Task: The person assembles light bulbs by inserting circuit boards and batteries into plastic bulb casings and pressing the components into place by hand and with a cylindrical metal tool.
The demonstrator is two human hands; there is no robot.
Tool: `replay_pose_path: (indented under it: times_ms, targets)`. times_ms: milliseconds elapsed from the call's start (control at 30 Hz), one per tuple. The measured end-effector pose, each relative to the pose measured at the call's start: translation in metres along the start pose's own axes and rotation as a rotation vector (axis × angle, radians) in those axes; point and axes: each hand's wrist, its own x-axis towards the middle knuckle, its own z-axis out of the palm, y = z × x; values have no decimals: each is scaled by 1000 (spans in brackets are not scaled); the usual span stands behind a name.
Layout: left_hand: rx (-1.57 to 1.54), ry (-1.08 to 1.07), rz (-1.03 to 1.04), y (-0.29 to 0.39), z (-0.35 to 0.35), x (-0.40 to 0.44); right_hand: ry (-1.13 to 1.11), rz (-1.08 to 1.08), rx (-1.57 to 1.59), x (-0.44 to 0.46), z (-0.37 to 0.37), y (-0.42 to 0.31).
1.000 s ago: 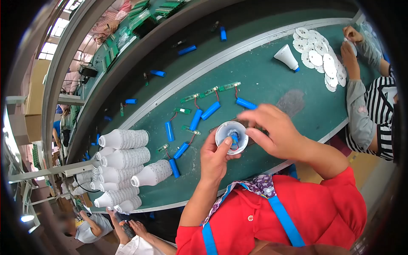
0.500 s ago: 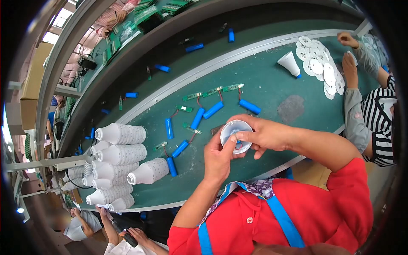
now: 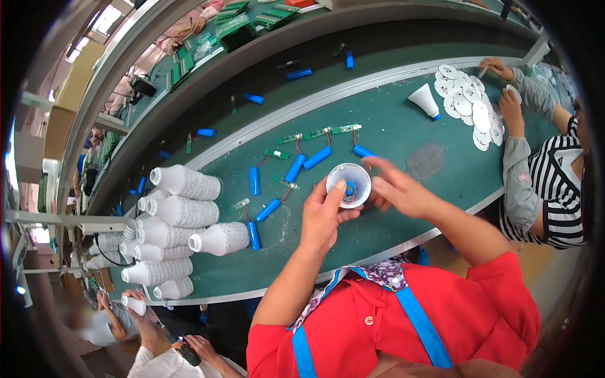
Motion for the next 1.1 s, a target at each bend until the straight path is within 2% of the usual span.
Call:
replay_pose_path:
  times_ms: [33, 67, 133, 233, 267, 367, 467, 567, 667, 767, 867, 967, 1100]
  targets:
    - [-45, -19, -13, 3, -1, -1, 142, -152, -170, -10, -6, 15]
    - [-86, -41, -26, 4, -2, -3, 234, -256, -473, -20, -13, 31]
    - [52, -85, 177, -5, -4, -4, 431, -463, -1071, -33, -23, 57]
    - [296, -54, 409, -19, -2, 0, 261, -309, -1116, -35, -18, 77]
    - [378, -19, 480, -22, -2, 2, 294, -347, -1123, -34, -18, 80]
    - [659, 82, 604, -27, -5, 9, 516, -486, -737, -29, -23, 83]
    - [784, 88, 542, -25, -10, 8, 495, -694, -715, -34, -29, 7]
    - [750, 116, 679, -31, -12, 13, 359, -886, -709, -29, -15, -44]
    - [763, 131, 668, -29, -10, 10, 297, -890, -777, -15, 3, -56]
    - [784, 122, 542, -26, -11, 7, 294, -924, -861, -10, 7, -68]
    - [836, 138, 543, -22, -11, 4, 398, -1043, -842, -15, 12, -81]
    - [858, 170, 664, -24, -9, 4, 226, -825, -1024, -4, 14, -62]
    - [807, 146, 690, -32, -15, 12, 308, -948, -893, -9, 6, -84]
